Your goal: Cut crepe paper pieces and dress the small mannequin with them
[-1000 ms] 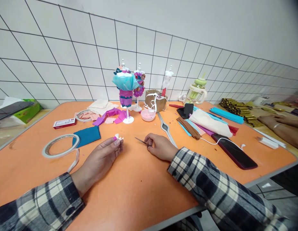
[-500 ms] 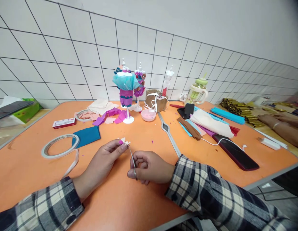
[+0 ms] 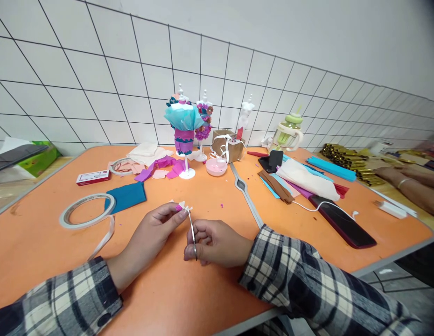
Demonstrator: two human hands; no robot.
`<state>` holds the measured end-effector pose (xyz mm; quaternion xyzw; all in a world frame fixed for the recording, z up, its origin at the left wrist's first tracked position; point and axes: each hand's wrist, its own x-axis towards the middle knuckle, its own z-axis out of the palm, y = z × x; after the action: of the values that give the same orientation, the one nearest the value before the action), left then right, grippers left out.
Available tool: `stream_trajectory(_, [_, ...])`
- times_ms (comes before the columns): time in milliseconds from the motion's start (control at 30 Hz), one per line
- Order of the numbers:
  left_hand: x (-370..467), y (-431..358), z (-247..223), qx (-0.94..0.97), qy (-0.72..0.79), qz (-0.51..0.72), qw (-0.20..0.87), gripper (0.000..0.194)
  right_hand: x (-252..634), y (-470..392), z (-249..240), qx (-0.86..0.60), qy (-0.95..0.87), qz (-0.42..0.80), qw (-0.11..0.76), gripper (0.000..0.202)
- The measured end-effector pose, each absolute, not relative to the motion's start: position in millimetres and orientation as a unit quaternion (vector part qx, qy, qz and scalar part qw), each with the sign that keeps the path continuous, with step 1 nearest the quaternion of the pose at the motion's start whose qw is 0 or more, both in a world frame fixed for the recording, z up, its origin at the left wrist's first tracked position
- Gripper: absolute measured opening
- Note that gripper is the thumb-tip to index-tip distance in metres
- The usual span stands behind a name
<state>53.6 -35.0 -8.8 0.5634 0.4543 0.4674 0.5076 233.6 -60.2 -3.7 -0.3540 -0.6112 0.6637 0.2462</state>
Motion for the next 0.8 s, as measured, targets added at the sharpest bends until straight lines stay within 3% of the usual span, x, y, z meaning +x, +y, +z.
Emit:
stream_trajectory(300, [52.6,-35.6,-8.3,0.525,0.453,0.495,0.524,0.025,234.2,-61.4,-4.9,-0.357,-0.621,0.652,0.250,0.024])
stream_trajectory(800, [56.8,-37.6,-3.3,0.559,0.472,0.481,0.482,0.028,234.3,-61.3,-5.4,-0.349,-0.621,0.658,0.243,0.025])
